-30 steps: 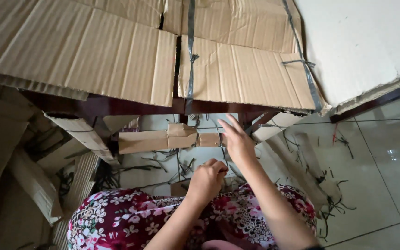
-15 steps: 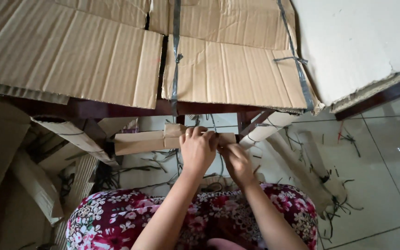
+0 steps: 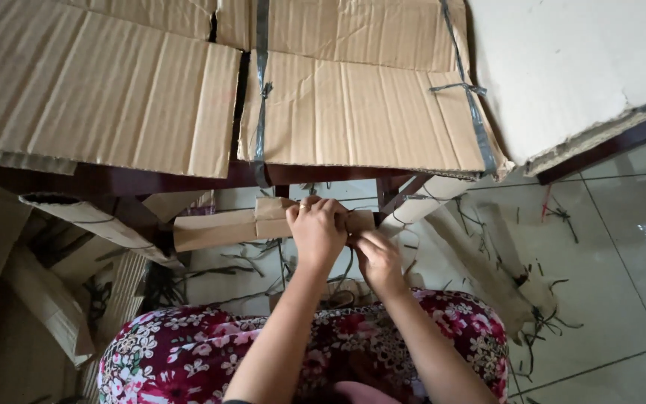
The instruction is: The person sits on the floor and uses black tape and scissors to secure cardboard pieces to a wooden frame. They repeatedly wrap tape around joints, cut the tape, and press it down to reinforce the structure.
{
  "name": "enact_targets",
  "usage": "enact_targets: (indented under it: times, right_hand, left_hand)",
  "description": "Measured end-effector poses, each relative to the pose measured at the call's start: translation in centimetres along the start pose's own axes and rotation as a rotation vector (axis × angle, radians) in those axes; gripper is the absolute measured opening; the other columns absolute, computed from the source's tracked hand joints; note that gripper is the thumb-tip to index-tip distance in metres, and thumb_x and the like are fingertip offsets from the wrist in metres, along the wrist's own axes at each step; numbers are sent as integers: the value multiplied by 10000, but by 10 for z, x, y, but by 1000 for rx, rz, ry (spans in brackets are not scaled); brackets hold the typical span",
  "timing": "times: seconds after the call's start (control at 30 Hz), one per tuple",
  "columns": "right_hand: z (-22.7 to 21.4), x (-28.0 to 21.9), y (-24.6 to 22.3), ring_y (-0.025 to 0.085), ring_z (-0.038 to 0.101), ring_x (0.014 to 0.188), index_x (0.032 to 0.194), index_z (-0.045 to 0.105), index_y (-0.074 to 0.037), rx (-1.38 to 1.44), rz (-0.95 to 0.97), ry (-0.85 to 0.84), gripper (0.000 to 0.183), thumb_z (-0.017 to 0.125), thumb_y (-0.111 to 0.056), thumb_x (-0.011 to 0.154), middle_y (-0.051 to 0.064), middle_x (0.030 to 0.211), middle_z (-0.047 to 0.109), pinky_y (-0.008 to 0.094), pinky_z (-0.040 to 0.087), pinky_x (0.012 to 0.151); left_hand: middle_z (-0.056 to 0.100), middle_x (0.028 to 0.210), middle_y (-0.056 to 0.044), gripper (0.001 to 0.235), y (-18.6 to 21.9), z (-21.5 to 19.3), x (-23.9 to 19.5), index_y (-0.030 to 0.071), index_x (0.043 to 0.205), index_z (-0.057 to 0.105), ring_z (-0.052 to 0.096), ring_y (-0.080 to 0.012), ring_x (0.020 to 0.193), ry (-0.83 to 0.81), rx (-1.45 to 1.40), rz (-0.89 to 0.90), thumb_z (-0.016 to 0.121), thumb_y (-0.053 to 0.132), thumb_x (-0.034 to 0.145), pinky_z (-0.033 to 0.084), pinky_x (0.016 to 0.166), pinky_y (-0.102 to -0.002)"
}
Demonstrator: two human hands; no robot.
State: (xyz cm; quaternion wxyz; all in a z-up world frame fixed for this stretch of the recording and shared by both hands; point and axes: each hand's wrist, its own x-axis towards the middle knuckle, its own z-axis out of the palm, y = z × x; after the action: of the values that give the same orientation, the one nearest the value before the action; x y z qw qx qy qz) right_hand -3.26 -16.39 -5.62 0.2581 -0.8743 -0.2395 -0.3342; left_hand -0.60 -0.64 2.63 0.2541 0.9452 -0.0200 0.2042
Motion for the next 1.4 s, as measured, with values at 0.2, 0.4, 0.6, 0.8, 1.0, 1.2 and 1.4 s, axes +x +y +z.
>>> enact_targets:
  times: [0.2,0.4,0.6,0.8,1.0,1.2,1.4]
  right_hand:
    - [-13,29,-22,352,726,966,886,686,-9,61,64,14,124,640,106,874,120,1317,707,420,606,814]
    - [-5,50,-52,213,662,519,850,701,-32,236,719,297,87,777,11,846,121,637,720,360,520,486]
    - [7,50,-54,261,746,701,863,816,-142,121,584,257,179,768,27,824,65,737,768,337,563,604]
    - [13,30,-39,228,711,703,842,775,-182,-60,369,145,231,692,33,849,-40,742,696,293,552,671]
    - [4,34,-45,218,688,668,1012,796,-101,290,1010,-21,137,686,-98,930,109,733,732,400,559,632]
    - [1,41,-52,120,571,583,996,795,-94,486,1230,11,171,652,-54,913,49,653,651,256,481,529]
    - [-21,60,-68,172,688,552,937,813,-14,399,885,35,152,758,74,826,148,730,759,294,567,523]
  left_hand:
    - [655,858,66,112,-36,34,-4,236,800,664,594,-175,1020,259,-35,415,770,204,783,395,910,-391]
    - [605,826,64,154,-50,60,-18,233,849,592,611,-146,922,389,-5,458,733,239,911,437,866,-333]
    - [613,803,21,141,-48,42,-18,184,858,624,637,-175,906,417,-69,486,754,186,912,461,834,-318]
    - [632,840,55,135,-48,30,-15,226,940,669,637,-156,908,366,-138,471,776,195,863,465,831,-316]
    - [704,850,36,105,-53,34,-16,216,949,727,678,-181,868,222,-257,441,755,151,872,476,813,-307]
    - [747,885,17,106,-47,5,-9,182,887,761,678,-176,874,160,-349,510,816,216,803,482,843,-334]
    - [730,774,-21,70,-66,34,4,145,804,724,696,-238,749,114,-420,545,785,136,836,542,755,-344]
